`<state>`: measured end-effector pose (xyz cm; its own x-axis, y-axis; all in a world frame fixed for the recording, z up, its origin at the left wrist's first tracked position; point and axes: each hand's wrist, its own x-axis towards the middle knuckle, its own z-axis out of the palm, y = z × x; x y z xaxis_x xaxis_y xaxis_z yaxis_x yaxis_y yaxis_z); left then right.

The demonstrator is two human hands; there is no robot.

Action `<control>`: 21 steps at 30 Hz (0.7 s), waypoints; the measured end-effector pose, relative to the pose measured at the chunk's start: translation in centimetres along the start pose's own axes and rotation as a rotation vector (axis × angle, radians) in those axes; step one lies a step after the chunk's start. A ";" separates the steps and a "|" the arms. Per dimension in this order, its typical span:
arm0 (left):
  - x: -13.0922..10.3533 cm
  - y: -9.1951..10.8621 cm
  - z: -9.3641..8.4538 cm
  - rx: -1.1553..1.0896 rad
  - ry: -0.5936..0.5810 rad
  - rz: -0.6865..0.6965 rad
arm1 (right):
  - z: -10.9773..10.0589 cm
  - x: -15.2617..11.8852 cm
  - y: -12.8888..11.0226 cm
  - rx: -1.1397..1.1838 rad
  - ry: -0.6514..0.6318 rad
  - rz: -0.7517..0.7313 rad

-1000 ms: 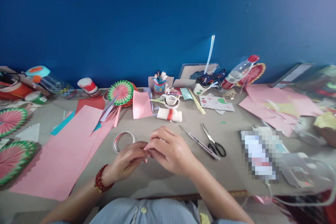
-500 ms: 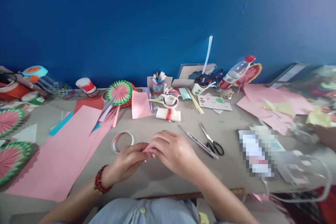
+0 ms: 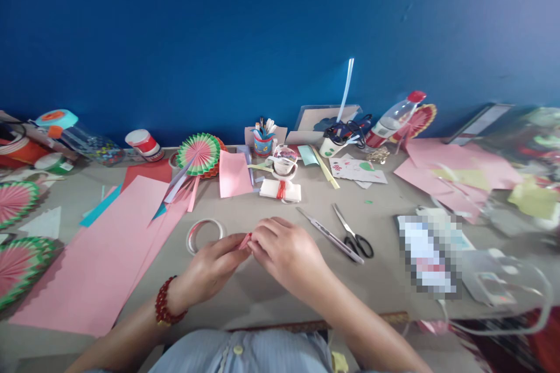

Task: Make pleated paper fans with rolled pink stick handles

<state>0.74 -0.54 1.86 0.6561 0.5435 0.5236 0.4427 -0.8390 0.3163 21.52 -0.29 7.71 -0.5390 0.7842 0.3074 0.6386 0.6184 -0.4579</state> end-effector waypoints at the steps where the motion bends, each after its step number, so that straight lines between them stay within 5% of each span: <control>1: 0.1 0.0 0.0 -0.006 -0.007 -0.014 | 0.2 0.0 -0.1 -0.018 0.009 -0.005; 21: 0.2 0.3 0.0 -0.071 -0.022 -0.061 | 0.7 0.1 -0.3 0.008 0.012 0.043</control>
<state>0.97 -0.64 2.06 0.6428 0.5936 0.4842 0.4385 -0.8034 0.4029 20.92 -0.41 7.32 -0.5041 0.8107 0.2977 0.6565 0.5837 -0.4779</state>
